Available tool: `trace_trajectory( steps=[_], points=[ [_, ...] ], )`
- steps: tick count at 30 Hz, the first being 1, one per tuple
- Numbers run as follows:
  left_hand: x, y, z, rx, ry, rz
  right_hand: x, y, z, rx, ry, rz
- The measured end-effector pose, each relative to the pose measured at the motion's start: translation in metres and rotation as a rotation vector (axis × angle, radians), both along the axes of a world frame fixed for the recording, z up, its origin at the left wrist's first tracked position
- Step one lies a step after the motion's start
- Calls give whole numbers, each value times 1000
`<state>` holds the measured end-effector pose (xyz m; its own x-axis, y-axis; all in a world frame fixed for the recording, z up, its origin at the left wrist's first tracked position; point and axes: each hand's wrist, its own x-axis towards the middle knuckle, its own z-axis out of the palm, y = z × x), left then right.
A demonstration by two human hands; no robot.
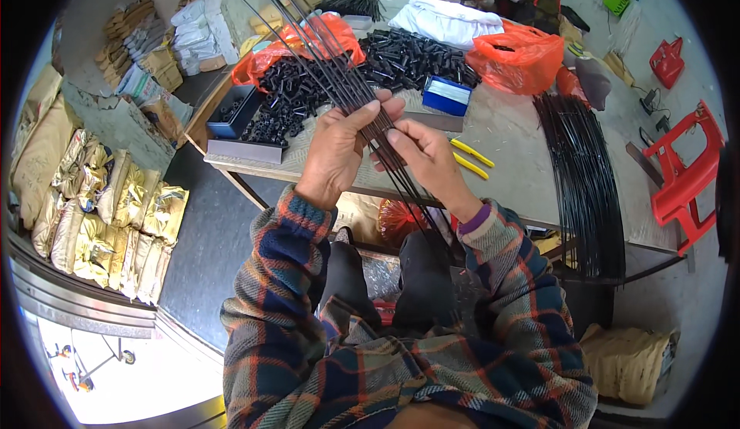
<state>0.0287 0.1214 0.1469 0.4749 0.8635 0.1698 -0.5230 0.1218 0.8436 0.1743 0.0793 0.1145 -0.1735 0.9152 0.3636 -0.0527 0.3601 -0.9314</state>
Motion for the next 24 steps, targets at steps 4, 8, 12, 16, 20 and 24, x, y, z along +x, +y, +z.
trace_trajectory(
  steps=[4,8,12,16,20,24],
  points=[
    [1,-2,-1,104,67,14,3,-3,1,135,-252,-124],
    [5,-11,5,3,-54,-62,-4,-8,0,12,22,6],
    [-3,-11,5,10,46,-150,4,-1,7,13,-1,-25],
    [3,-12,8,49,3,-66,-23,-12,-4,126,60,-77],
    [-14,-7,15,197,422,-44,-20,-27,-3,-56,-5,6],
    [-34,-11,5,471,903,261,5,-31,12,-166,16,111]
  ],
)
